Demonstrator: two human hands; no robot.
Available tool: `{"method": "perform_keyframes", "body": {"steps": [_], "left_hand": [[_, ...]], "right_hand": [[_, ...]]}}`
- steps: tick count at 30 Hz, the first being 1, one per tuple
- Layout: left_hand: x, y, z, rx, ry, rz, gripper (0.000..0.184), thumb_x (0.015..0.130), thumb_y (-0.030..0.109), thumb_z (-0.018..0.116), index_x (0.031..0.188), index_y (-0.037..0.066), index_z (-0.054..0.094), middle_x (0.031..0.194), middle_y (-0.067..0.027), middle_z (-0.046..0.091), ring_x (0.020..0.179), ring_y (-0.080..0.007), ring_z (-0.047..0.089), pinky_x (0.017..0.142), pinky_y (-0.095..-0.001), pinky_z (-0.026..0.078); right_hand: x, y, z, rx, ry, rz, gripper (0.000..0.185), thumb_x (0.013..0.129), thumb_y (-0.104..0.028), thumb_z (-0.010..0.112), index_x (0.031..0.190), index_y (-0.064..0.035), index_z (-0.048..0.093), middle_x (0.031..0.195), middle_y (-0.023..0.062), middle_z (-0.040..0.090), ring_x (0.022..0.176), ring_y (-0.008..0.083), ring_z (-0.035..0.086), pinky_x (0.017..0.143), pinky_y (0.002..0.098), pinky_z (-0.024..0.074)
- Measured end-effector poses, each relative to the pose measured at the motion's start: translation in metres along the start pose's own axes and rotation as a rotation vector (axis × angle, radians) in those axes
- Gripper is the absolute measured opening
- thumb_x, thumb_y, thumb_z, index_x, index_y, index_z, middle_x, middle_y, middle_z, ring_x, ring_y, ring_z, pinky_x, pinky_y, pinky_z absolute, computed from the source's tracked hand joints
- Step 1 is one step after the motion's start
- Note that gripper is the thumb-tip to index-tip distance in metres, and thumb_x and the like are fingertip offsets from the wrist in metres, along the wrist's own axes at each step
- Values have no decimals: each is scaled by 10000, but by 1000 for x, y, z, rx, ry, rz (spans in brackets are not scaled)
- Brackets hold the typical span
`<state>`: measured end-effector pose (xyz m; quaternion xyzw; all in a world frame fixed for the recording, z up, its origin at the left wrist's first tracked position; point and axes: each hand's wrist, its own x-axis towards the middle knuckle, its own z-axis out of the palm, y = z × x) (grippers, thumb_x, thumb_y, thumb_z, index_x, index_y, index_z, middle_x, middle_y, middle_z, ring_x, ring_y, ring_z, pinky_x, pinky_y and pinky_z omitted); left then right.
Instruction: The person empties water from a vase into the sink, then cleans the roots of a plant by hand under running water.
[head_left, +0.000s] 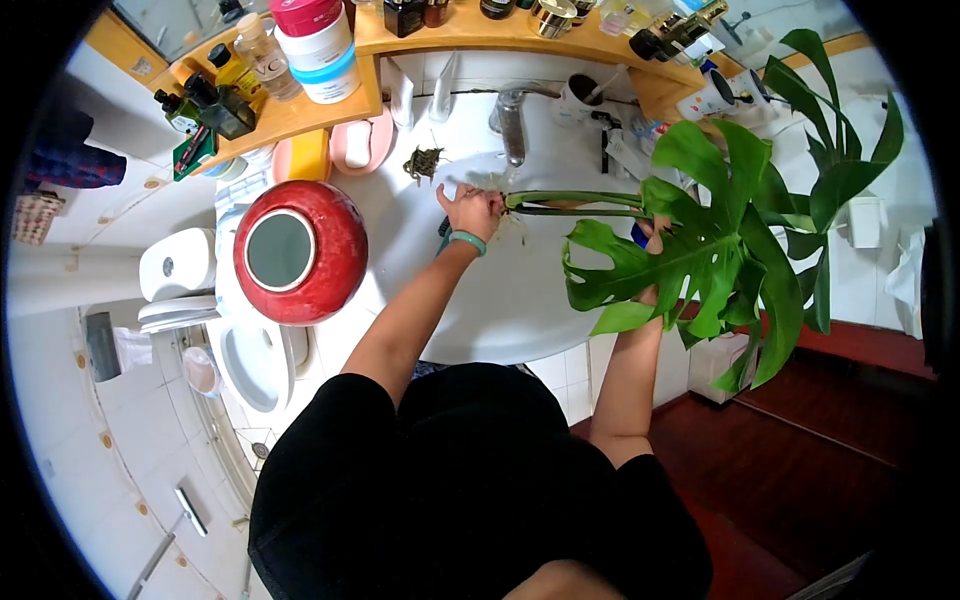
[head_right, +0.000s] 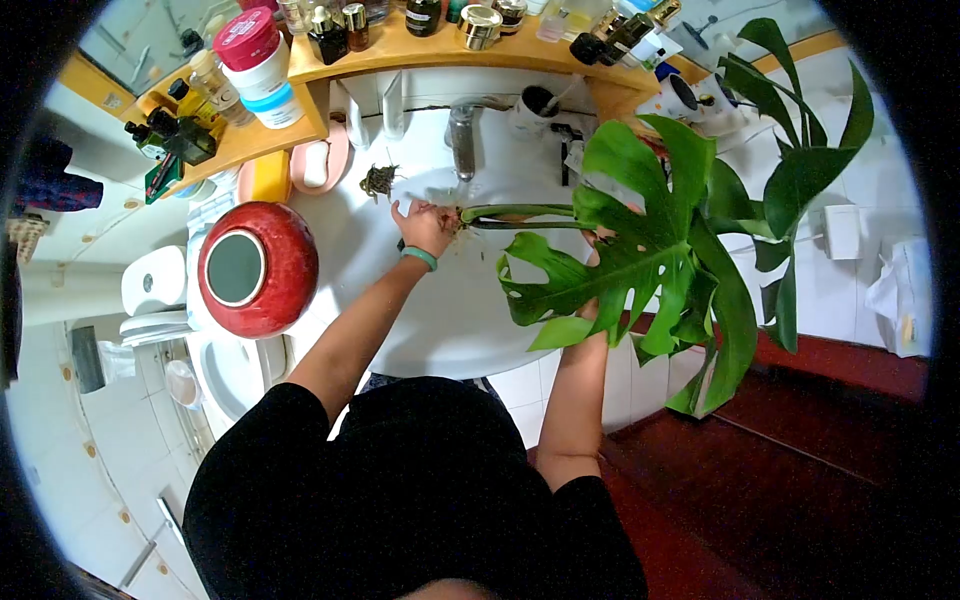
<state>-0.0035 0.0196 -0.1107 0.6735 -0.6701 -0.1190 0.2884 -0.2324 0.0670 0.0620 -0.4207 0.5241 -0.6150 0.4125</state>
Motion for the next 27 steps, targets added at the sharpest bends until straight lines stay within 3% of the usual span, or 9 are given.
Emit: {"method": "perform_keyframes", "body": {"steps": [9,13,19,22,25,27], "left_hand": [[0,19,-12,175,-115,-18,180,661,353,638,722,190,685,803,33,627,924,-198,492,948,-643,129],[2,14,0,242,-61,45,183,644,351,645,707,184,683,783,34,626,894,-194,504,947,-651,127],[3,9,-5,292,-150,106,143,654,318,642,701,189,683,763,44,629,892,-179,519,954,-651,121],[-1,-4,7,206,-74,160,124,676,314,637,712,204,680,788,62,635,907,-168,523,955,-649,121],[-5,-16,26,106,-61,124,109,697,318,632,715,219,674,806,83,637,935,-152,520,953,-647,116],[-5,-22,35,-251,-62,-211,73,680,286,647,661,217,661,811,73,630,941,-148,515,973,-636,89]], "right_hand": [[-7,-1,-2,2,19,1,423,940,-300,402,1251,-13,401,1208,131,474,1042,179,504,894,295,422],[-9,-1,-3,8,27,6,422,939,-299,404,1249,-13,403,1205,132,476,1038,179,507,890,294,424],[-12,1,-2,10,36,11,420,938,-298,408,1245,-12,406,1202,133,480,1031,178,510,885,293,428],[-13,3,-2,10,39,12,419,937,-297,410,1244,-12,408,1200,134,481,1028,178,512,882,292,429],[-12,4,-1,11,42,10,418,936,-296,411,1242,-11,410,1198,134,483,1025,177,514,879,292,431],[-12,5,-1,12,44,12,417,936,-296,413,1241,-11,411,1197,135,484,1023,177,515,878,291,432]]}}
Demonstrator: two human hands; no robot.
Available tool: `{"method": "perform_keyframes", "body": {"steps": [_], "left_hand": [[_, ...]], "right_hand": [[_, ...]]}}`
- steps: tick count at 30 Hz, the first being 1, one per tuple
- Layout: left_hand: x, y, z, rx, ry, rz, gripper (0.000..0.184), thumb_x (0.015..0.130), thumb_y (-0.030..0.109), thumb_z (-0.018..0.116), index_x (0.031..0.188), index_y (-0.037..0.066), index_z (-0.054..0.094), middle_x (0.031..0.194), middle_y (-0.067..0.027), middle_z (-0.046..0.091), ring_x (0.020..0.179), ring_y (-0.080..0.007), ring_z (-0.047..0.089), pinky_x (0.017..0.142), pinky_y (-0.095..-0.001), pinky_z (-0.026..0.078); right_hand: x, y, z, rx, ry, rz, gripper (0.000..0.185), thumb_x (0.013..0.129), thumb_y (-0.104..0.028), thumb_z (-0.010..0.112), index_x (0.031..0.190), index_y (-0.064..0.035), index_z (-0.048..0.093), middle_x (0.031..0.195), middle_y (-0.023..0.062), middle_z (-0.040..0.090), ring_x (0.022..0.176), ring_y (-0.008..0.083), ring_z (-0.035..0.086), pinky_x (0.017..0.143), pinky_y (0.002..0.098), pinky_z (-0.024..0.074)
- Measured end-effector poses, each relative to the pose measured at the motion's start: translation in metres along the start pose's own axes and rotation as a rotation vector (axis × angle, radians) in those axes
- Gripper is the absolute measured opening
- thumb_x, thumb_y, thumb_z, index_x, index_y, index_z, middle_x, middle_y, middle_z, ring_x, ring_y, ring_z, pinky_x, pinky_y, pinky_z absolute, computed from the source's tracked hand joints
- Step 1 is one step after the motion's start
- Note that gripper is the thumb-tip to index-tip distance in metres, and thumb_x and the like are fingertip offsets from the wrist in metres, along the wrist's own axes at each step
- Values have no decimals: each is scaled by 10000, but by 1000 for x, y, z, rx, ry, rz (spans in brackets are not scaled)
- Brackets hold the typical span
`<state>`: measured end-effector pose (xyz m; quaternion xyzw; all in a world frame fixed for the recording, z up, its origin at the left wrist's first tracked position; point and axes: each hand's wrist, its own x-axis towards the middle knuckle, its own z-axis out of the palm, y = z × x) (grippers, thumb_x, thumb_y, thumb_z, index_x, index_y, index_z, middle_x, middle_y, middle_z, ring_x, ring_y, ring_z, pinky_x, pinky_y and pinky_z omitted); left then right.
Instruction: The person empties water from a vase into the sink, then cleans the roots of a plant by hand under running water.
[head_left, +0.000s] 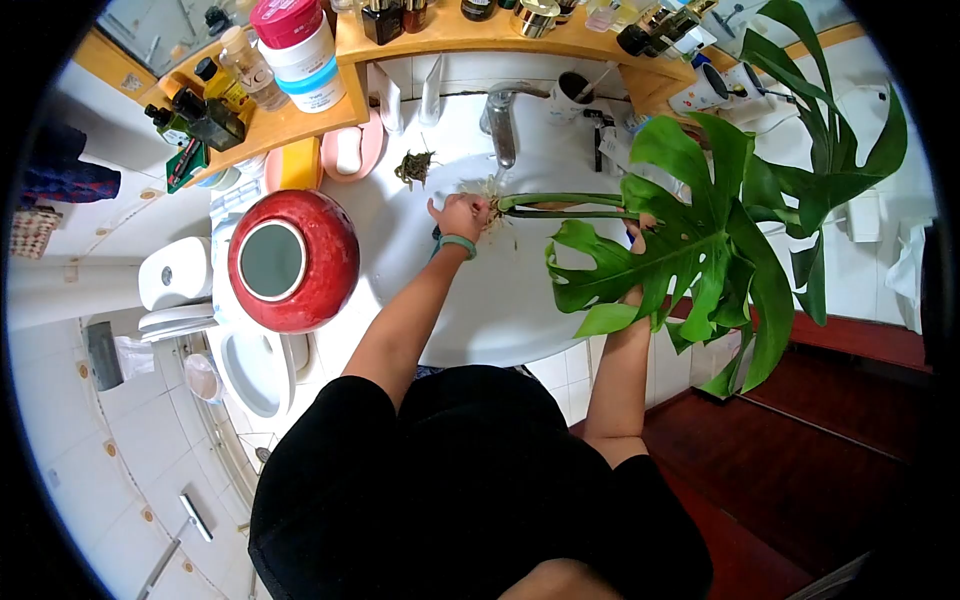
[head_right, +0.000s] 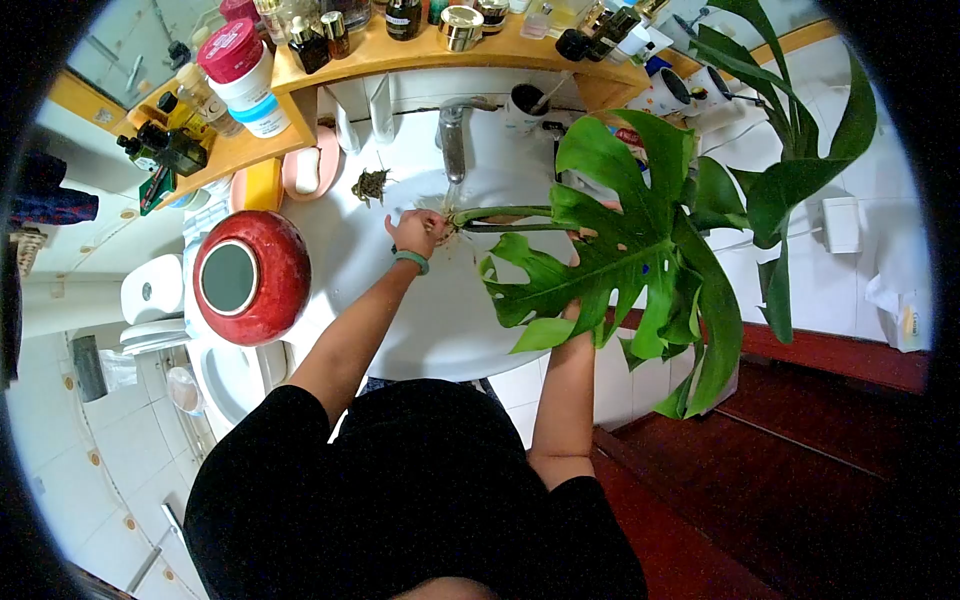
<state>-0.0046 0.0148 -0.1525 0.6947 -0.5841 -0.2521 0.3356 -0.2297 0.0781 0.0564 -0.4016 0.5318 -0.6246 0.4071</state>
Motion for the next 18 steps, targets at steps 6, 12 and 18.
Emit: {"method": "perform_keyframes", "body": {"steps": [6,12,18], "left_hand": [[-7,27,-26,191,-45,130,126,660,346,650,662,220,656,812,55,624,991,-182,484,952,-670,80],[-16,43,-30,418,33,202,226,585,416,700,673,211,662,839,28,574,975,-210,460,956,-684,44],[-15,40,-22,480,133,194,246,599,368,683,728,159,664,871,21,540,971,-218,461,950,-693,53]], "right_hand": [[1,-1,0,2,3,-3,416,934,-294,416,1238,-10,414,1193,136,487,1016,177,519,872,290,436],[1,0,-1,5,10,-4,414,933,-293,420,1234,-9,417,1189,138,490,1010,176,523,867,289,439],[-4,3,0,-1,20,-1,412,932,-292,423,1231,-9,421,1185,139,494,1004,175,526,861,288,443]]}}
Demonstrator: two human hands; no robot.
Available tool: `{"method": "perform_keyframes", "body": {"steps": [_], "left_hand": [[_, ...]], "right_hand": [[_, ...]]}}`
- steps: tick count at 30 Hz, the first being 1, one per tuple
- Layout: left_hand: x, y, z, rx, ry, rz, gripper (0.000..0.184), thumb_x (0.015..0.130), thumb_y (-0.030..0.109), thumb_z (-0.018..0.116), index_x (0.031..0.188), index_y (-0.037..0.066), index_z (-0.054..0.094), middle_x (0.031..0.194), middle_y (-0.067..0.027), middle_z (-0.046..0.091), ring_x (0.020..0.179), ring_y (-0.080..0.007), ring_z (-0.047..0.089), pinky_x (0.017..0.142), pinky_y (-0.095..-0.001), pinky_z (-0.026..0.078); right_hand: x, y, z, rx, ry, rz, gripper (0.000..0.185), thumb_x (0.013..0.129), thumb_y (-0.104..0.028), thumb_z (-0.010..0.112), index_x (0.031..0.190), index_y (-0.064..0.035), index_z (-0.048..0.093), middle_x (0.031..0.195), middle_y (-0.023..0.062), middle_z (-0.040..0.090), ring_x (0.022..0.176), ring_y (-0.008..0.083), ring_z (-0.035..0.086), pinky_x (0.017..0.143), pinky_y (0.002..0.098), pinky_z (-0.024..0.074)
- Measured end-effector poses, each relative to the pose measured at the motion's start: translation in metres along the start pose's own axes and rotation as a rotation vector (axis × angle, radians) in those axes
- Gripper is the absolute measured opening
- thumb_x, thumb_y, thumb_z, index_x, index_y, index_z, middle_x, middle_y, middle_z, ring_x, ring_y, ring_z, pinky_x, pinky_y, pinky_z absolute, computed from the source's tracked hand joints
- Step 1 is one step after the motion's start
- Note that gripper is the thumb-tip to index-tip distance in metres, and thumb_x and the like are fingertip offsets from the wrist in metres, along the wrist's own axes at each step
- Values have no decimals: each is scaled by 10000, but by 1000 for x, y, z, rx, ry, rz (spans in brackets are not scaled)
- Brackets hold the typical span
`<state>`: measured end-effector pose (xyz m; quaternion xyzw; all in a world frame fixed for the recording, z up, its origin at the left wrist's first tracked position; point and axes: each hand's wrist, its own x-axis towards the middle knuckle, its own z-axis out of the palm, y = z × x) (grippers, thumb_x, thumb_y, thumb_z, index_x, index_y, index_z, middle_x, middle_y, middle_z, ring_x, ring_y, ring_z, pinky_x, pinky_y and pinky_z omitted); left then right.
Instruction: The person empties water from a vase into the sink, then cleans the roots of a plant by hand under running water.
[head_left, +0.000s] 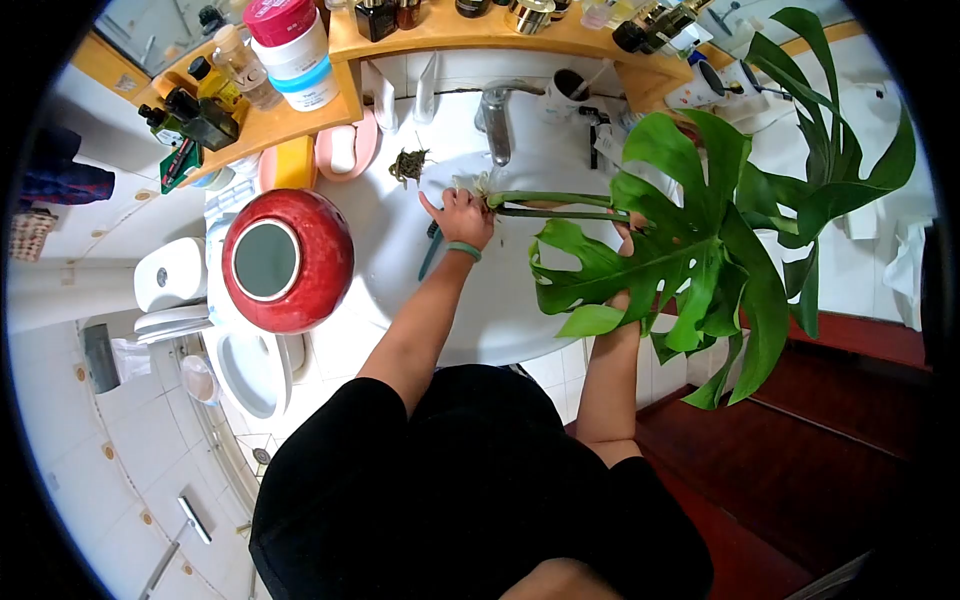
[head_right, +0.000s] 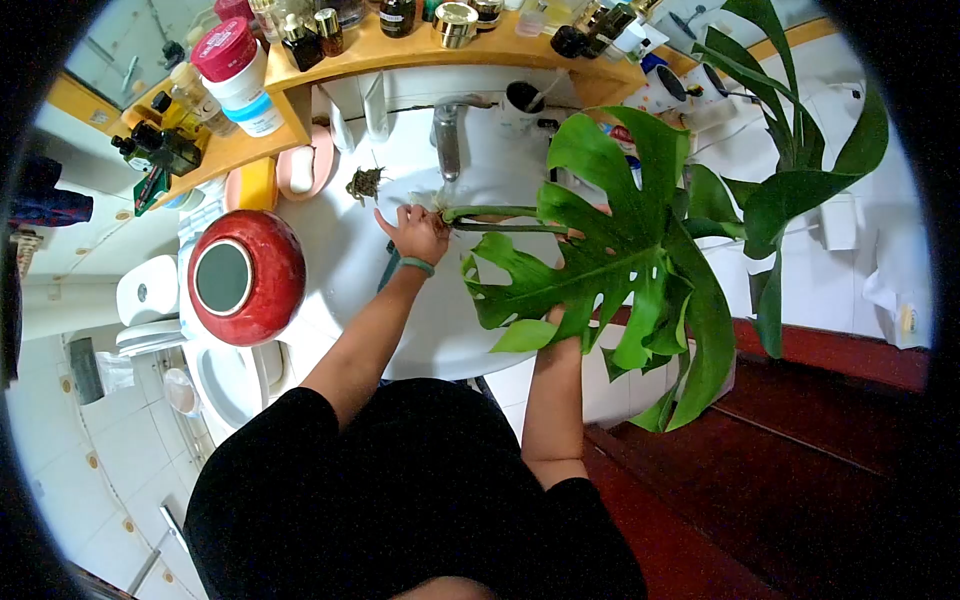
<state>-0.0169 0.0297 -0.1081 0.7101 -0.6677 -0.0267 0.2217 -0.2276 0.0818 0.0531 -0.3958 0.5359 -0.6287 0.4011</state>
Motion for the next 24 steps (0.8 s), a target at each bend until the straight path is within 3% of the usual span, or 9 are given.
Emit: {"method": "perform_keyframes", "body": {"steps": [4,6,13,19,21,24], "left_hand": [[0,-2,-4,-42,50,3,244,598,348,678,725,141,656,888,16,538,959,-217,468,950,-692,60],[1,-2,-6,-96,142,-23,143,609,280,655,666,149,643,840,22,537,956,-221,464,960,-699,43],[5,-4,-5,-204,144,-158,82,590,234,671,607,169,625,816,55,551,928,-216,482,959,-697,36],[13,-6,-3,-154,36,-125,89,620,239,663,675,172,643,845,59,571,973,-208,476,959,-699,24],[15,-6,-4,-47,-76,-85,150,671,315,641,763,200,673,884,58,586,1010,-204,465,942,-697,53],[16,-8,9,-86,-72,-77,68,654,237,641,691,179,643,866,57,579,1016,-205,467,954,-709,14]], "right_hand": [[-5,3,1,-1,7,2,410,931,-291,425,1229,-8,423,1183,140,496,999,175,529,858,287,445],[-7,6,2,-2,11,-1,410,930,-290,427,1227,-8,424,1182,140,497,997,175,530,856,286,446],[-13,12,3,-8,26,-3,408,929,-288,431,1223,-7,428,1177,142,501,990,174,534,850,285,450],[-16,14,3,-5,35,-6,406,927,-287,434,1220,-6,431,1174,143,504,984,173,538,844,284,453],[-17,14,4,-3,36,-9,405,927,-286,435,1219,-6,432,1172,144,505,981,173,539,843,283,455],[-18,12,3,-5,36,-11,404,926,-286,437,1217,-5,434,1170,144,507,978,173,541,840,283,456]]}}
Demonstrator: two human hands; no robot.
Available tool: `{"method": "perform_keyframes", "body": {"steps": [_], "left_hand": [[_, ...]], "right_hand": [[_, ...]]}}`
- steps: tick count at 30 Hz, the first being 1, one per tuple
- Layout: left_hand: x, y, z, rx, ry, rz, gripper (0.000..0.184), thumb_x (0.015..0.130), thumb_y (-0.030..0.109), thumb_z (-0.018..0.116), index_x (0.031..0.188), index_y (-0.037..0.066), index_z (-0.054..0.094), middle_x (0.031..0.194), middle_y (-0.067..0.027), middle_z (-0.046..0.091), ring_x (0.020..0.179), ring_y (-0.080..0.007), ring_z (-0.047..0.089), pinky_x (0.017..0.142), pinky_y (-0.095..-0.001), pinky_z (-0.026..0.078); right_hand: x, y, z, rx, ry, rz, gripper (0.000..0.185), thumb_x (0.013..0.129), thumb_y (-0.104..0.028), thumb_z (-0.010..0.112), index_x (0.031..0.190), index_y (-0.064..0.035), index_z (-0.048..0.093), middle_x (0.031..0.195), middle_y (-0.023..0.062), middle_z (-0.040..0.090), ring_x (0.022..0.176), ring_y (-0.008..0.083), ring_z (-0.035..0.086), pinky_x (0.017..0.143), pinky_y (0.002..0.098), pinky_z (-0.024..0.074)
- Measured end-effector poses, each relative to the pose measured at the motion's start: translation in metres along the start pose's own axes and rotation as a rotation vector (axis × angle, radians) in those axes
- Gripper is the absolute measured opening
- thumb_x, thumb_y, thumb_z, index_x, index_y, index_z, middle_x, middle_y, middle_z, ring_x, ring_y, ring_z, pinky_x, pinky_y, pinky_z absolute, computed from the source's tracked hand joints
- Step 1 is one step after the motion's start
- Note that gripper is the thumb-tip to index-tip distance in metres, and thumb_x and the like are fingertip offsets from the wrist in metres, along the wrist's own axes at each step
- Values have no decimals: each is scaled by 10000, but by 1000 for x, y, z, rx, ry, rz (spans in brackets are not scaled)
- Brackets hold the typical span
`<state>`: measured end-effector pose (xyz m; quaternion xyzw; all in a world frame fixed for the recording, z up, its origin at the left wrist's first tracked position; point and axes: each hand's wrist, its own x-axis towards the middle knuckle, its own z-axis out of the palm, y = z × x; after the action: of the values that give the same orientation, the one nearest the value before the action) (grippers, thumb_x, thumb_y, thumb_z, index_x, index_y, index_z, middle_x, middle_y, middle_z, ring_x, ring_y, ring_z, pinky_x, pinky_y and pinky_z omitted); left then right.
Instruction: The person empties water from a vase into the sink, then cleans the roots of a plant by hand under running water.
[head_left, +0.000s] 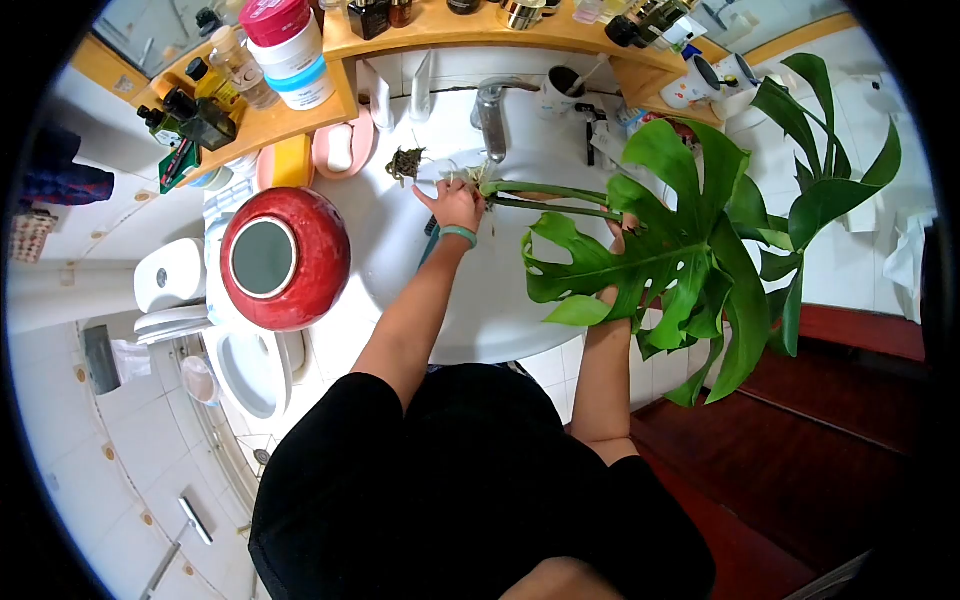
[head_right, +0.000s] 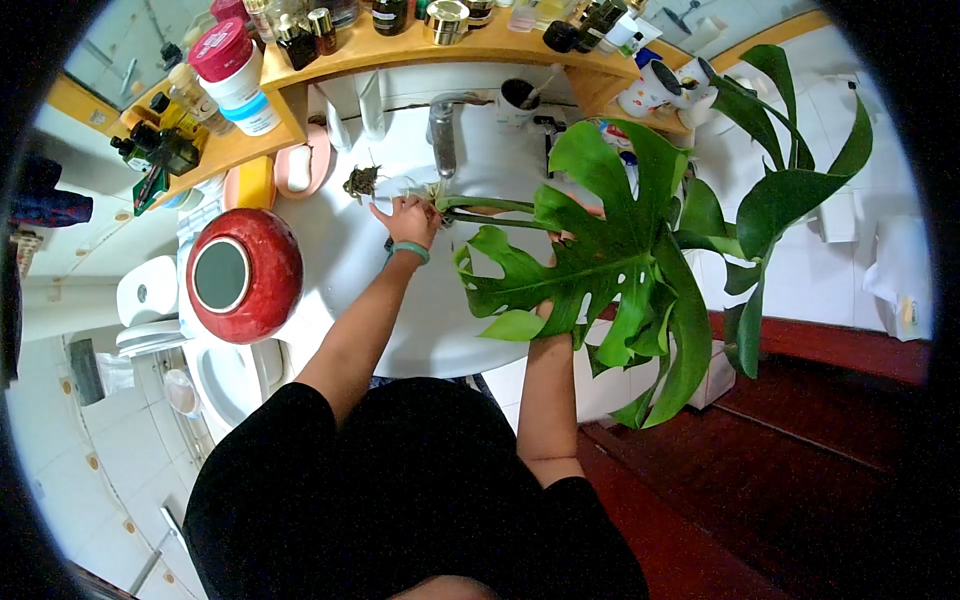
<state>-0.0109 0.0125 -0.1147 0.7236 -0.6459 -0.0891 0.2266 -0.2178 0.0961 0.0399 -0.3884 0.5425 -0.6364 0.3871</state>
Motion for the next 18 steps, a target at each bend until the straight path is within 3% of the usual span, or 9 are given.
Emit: {"method": "perform_keyframes", "body": {"steps": [4,6,7,9,12,16,18], "left_hand": [[5,-3,-4,84,-174,-14,143,691,322,638,767,206,670,927,30,617,1003,-185,497,943,-692,68],[10,-4,-6,-129,-222,-190,91,699,278,655,763,216,668,842,18,649,863,-164,567,949,-621,144],[13,-10,1,-128,-222,-189,91,699,278,655,763,216,668,842,18,649,863,-164,567,949,-621,144],[17,-23,18,-309,-237,-256,69,712,240,662,778,221,671,716,27,651,711,-156,595,933,-521,209],[21,-27,18,-400,-268,-226,65,731,221,651,791,214,675,666,41,641,677,-151,599,917,-463,228],[22,-28,24,-455,-210,-170,70,727,236,655,791,222,680,655,48,637,660,-152,600,910,-474,233],[24,-23,12,-355,-347,-181,74,699,277,637,752,231,662,741,27,641,813,-155,592,994,-605,89]], "right_hand": [[0,-1,-1,-4,-5,3,403,925,-285,439,1215,-5,436,1168,145,509,974,173,544,836,282,459],[2,-2,-1,-3,-11,3,402,925,-284,441,1214,-5,437,1167,146,510,972,172,545,835,282,460],[3,-3,-2,-3,-12,2,402,925,-284,441,1213,-5,438,1166,146,510,971,172,546,834,281,460],[3,-3,-2,-5,-15,5,401,924,-284,442,1212,-4,439,1165,146,511,969,172,547,832,281,462],[4,-3,-2,-2,-17,7,400,924,-283,444,1211,-4,441,1163,147,513,966,172,549,829,280,463],[5,-3,-1,-5,-22,9,399,923,-282,446,1208,-3,443,1160,148,515,961,171,551,826,280,466],[6,-3,-1,-3,-24,8,398,922,-281,448,1207,-3,444,1159,148,516,959,171,552,824,279,467]]}}
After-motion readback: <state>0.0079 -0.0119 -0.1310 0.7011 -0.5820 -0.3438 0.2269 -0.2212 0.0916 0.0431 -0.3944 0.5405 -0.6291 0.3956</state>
